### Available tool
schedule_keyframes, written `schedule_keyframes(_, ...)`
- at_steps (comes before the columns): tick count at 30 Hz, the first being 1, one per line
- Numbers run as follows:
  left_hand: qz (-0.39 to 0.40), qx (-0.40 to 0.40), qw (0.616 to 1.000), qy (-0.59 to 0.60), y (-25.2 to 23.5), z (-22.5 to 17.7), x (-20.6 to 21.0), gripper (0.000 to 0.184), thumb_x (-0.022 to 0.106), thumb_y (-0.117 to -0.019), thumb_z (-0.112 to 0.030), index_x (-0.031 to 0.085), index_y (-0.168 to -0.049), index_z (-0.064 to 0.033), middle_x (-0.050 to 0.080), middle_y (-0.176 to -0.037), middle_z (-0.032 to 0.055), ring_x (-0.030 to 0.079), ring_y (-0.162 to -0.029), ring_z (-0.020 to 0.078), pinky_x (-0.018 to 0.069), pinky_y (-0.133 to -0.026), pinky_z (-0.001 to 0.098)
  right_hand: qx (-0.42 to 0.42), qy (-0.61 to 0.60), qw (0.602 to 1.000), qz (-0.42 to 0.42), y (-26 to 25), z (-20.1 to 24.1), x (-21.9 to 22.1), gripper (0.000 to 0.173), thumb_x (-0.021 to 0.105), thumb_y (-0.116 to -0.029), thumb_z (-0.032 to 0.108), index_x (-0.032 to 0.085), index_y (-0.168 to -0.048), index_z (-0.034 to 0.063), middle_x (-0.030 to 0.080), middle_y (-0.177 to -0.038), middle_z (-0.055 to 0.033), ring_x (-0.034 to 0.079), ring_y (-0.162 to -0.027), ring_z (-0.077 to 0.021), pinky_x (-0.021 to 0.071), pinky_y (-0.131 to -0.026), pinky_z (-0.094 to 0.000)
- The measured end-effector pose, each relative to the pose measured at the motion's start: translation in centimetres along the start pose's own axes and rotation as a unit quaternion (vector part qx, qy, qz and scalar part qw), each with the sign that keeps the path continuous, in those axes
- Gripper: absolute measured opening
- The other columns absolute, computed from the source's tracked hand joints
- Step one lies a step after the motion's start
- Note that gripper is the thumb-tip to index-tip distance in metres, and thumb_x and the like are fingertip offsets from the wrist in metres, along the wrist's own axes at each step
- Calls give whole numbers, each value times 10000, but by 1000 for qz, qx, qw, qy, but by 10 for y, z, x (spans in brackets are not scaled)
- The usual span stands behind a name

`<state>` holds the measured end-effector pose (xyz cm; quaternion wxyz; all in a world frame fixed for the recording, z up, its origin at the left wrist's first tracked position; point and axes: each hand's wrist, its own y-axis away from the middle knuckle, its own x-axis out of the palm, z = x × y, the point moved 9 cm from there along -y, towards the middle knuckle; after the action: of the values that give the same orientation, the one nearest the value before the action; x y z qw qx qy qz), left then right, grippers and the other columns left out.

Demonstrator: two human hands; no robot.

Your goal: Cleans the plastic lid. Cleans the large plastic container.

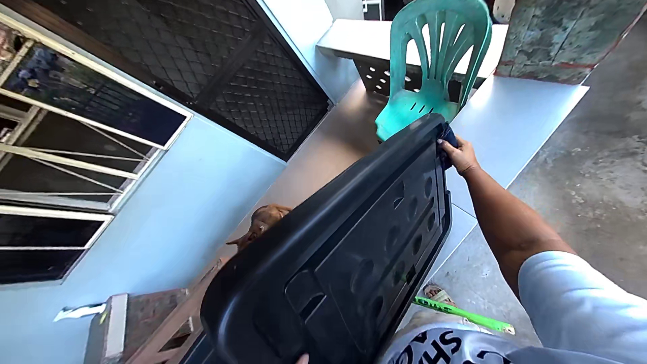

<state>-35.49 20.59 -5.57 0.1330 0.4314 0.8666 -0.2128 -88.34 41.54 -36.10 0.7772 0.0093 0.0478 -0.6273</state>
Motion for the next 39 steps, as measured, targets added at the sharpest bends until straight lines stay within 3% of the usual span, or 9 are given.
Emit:
schedule_keyframes(6, -58, 5, 998, 12, -14, 1, 7, 450, 866, -735, -133, 724, -1129, -297, 761, -1053, -158, 712, -967, -9, 613, -855, 214, 127, 148, 976, 93, 66, -85, 12, 352, 643, -994, 290, 661, -1226, 26, 680, -1055, -294, 664, -987, -450, 481, -868, -694)
schedule_keyframes(11, -90, -9, 994, 61, -24, 16, 3, 252, 808, -810, -76, 734, -1048, -113, 776, -978, -70, 731, -913, 46, 624, -850, 270, 261, 287, 906, 170, 144, -138, -1, 488, 681, -955, 287, 631, -1263, -88, 427, -1443, -410, 393, -1375, -552, 351, -1078, -703)
schedule_keyframes(13, -83, -4, 995, 60, -26, 20, 5, 259, 789, -887, -291, 702, -1071, -130, 751, -970, -127, 703, -911, -13, 601, -845, 225, 229, 197, 949, 94, 149, -110, -19, 477, 679, -936, 231, 602, -1264, -107, 522, -1343, -378, 521, -1256, -479, 421, -1021, -659)
schedule_keyframes(16, -76, 2, 995, 72, -26, 30, 9, 560, 662, -841, -678, 682, -1114, -189, 729, -973, -162, 682, -925, -47, 589, -846, 206, 90, -37, 995, 28, 136, -7, -28, 511, 644, -964, 228, 501, -1378, -35, 638, -1209, -141, 654, -1058, -154, 551, -963, -364)
schedule_keyframes(21, -104, -98, 983, 113, -23, 46, 19, 1142, 331, -737, -975, 543, -1404, -72, 694, -1244, -8, 636, -1181, 63, 549, -1015, 338, -214, -165, 947, 174, 168, 209, 24, 324, 568, -1006, 249, 580, -1305, 124, 650, -1236, 84, 626, -1139, -41, 527, -1017, -323)
schedule_keyframes(26, -68, -100, 980, 156, -20, 32, 39, 1064, 161, -866, -892, 454, -1500, -88, 625, -1387, 9, 577, -1285, 70, 506, -1080, 350, -444, -32, 860, 249, 270, 334, 111, 543, 589, -980, 331, 592, -1326, -88, 565, -1410, -244, 515, -1348, -308, 418, -1130, -451)
schedule_keyframes(33, -101, -73, 979, 159, -15, 37, 35, 801, 510, -850, -826, 602, -1272, -151, 694, -1083, -102, 650, -1029, -19, 569, -915, 250, -585, 103, 723, 353, 403, 282, 150, 413, 522, -981, 272, 694, -1242, 2, 640, -1382, -172, 568, -1328, -339, 488, -1030, -518)
schedule_keyframes(37, -75, -22, 973, 215, -21, 26, 45, 323, 744, -881, 7, 646, -1185, -46, 745, -1027, -7, 714, -948, 75, 608, -880, 302, -560, 46, 639, 526, 444, 215, 118, 331, 633, -907, 216, 730, -1159, 26, 701, -1293, -120, 627, -1251, -296, 496, -1010, -470)
schedule_keyframes(39, -42, 40, 978, 201, -25, 9, 58, 364, 743, -838, 92, 641, -1169, -22, 749, -1018, 14, 726, -933, 94, 622, -869, 315, -452, 25, 693, 561, 425, 188, 100, 232, 678, -885, 214, 748, -1031, 48, 744, -1104, -111, 698, -1063, -251, 563, -916, -425)
